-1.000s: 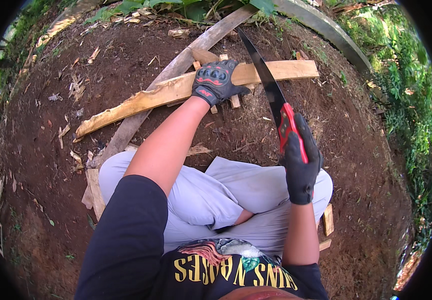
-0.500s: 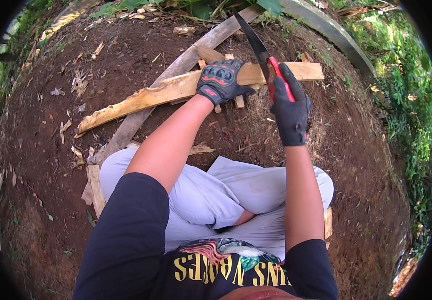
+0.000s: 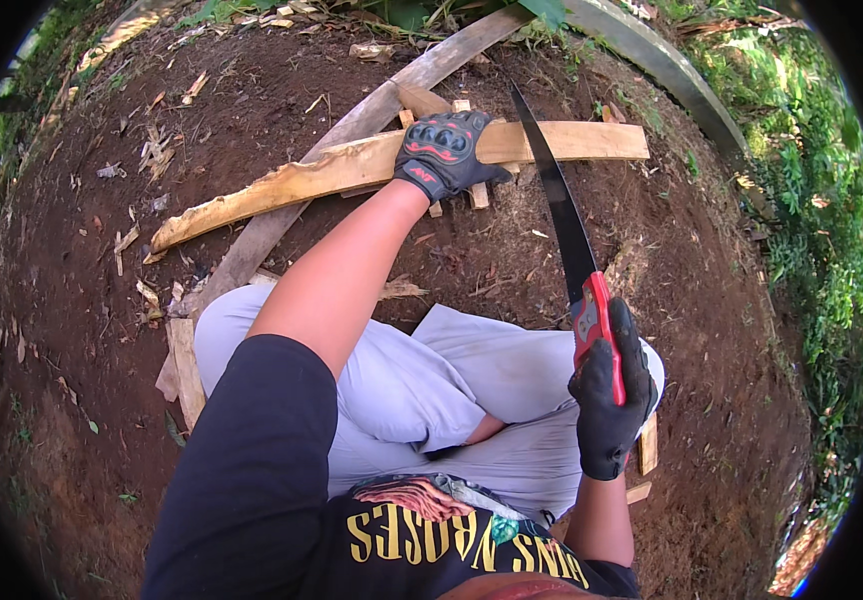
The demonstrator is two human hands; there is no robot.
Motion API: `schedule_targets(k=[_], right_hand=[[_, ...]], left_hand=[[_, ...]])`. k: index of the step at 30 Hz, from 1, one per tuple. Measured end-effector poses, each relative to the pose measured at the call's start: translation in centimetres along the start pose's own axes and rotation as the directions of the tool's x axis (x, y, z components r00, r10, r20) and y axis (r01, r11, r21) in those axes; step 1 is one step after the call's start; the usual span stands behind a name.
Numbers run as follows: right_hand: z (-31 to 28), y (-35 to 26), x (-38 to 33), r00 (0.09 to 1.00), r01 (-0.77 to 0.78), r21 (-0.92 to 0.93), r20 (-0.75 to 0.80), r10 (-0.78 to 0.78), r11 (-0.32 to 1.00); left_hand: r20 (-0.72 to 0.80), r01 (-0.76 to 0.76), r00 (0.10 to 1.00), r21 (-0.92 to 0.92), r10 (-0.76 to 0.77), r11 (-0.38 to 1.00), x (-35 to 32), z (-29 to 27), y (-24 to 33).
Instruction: The person sits on the ground and uses a hand saw to cut a piece of wood resting on a makeshift support. They saw through the wood, pause to reposition the piece, and continue cutting until the task is complete.
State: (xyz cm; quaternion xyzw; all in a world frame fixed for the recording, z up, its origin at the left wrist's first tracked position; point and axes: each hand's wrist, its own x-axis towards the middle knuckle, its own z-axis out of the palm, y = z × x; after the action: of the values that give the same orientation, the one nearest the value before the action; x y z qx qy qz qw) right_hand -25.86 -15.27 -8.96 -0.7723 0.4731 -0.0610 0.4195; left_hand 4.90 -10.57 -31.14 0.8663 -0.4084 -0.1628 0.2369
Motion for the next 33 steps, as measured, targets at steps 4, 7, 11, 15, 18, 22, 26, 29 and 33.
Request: schedule_targets(k=[4,7,11,15,18,22,26,29,33], right_hand=[[2.5,-1.9,4.9,0.986,0.163,-0.071,0.038,-0.161,0.984],[7.8,0.0,12.9,0.895,0.432,-0.178,-0.035,-0.445,0.884],[11.9,-1.0,20.0,0.906,0.416,-0.078,-0.048,-0.420,0.906],[11.4,-0.4,18.6,0.953,0.302,-0.029,-0.034,-0.302,0.953],[8.7,0.6,13.5,0.948,0.312,-0.053,-0.044,-0.314,0.949],[3.5,2.0,3.6,0.982,0.190,-0.097,-0.003,-0.191,0.977],[1.0,0.6,-0.9,1.000,-0.027,-0.057,0.012,0.028,0.998],[3.2,0.0,3.4,0.995,0.092,0.037,-0.043,-0.090,0.995],[9.3,0.8,15.1,0.972,0.232,0.028,-0.052,-0.231,0.972]], left_hand=[[-0.016,0.026,1.000,0.002,-0.026,1.000,-0.3,-0.2,-0.7],[-0.030,-0.030,0.999,-0.004,0.030,1.000,-0.1,0.4,-0.8],[-0.037,-0.066,0.997,-0.004,0.066,0.998,0.0,0.3,-0.2],[-0.026,-0.052,0.998,0.005,0.052,0.999,-0.1,0.4,-0.4],[0.006,-0.023,1.000,0.001,0.023,1.000,0.2,0.4,-0.9],[-0.017,-0.015,1.000,0.011,0.016,1.000,-0.1,0.2,-0.7],[-0.048,-0.041,0.998,-0.008,0.040,0.999,0.0,0.5,-0.5],[-0.029,-0.011,1.000,-0.019,0.010,1.000,-0.2,0.3,-0.8],[-0.057,-0.037,0.998,-0.020,0.035,0.999,-0.1,0.6,-1.1]])
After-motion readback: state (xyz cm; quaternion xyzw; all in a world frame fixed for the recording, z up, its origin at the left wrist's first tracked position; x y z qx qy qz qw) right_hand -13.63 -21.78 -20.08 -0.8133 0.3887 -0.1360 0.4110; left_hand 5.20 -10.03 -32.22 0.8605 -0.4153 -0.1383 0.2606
